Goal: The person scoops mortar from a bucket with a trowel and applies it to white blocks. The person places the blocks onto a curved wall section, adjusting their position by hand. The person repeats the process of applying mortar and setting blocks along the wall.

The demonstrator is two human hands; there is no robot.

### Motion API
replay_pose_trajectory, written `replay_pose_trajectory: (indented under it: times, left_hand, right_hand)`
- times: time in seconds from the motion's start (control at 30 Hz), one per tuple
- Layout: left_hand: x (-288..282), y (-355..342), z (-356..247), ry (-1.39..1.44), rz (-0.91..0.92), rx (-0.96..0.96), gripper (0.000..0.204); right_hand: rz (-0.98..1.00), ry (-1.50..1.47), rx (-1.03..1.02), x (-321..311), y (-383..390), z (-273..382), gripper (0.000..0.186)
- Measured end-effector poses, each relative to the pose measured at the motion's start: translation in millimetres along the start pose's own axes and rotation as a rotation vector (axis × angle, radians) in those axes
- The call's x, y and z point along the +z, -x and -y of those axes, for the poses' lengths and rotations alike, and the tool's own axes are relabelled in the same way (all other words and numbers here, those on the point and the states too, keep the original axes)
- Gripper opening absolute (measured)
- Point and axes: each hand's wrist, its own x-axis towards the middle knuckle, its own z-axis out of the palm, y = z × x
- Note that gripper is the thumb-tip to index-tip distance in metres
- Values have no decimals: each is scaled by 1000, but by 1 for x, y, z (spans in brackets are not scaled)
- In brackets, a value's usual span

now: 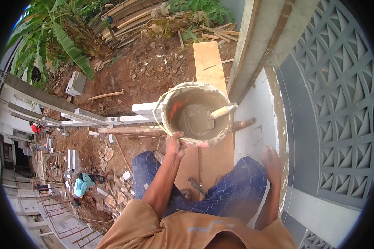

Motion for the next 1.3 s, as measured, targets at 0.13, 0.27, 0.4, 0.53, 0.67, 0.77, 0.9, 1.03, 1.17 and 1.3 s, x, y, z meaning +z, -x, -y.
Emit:
replay_pose_trajectory:
  times: [0.13,0.27,0.4,0.53,0.67,0.77,0.9,1.03,1.17,1.3]
  left_hand:
    - [76,-82,0,186,-19,-67,39]
    - [154,-169,-3,365,11,-88,44]
    - [191,-214,23,401,-29,-38,59]
    - [220,-204,30,249,65,-91,75]
    - [160,-217,28,-80,58,48,78]
    - [161,-169,14,-357,191,85,84]
    - [88,-147,-15,-481,247,154,68]
    - [67,-101,-67,-387,219,299,55]
    - [27,-92,-106,-521,269,303,63]
    - [26,-39,-126,-457,265,632,80]
  right_hand:
    - [103,43,147,-15,61,-73,45]
    - [161,-21,248,-24,104,-148,45]
    - [208,-55,438,-17,110,-170,46]
    - [211,-34,569,-23,102,-181,47]
    - [347,61,590,-17,57,-171,48]
    - [343,67,592,-17,35,-161,49]
    - [463,162,545,-5,-14,-130,50]
    - [551,230,471,17,-62,-83,51]
    - [693,372,287,56,-120,3,52]
    - [757,599,-121,109,-146,110,53]
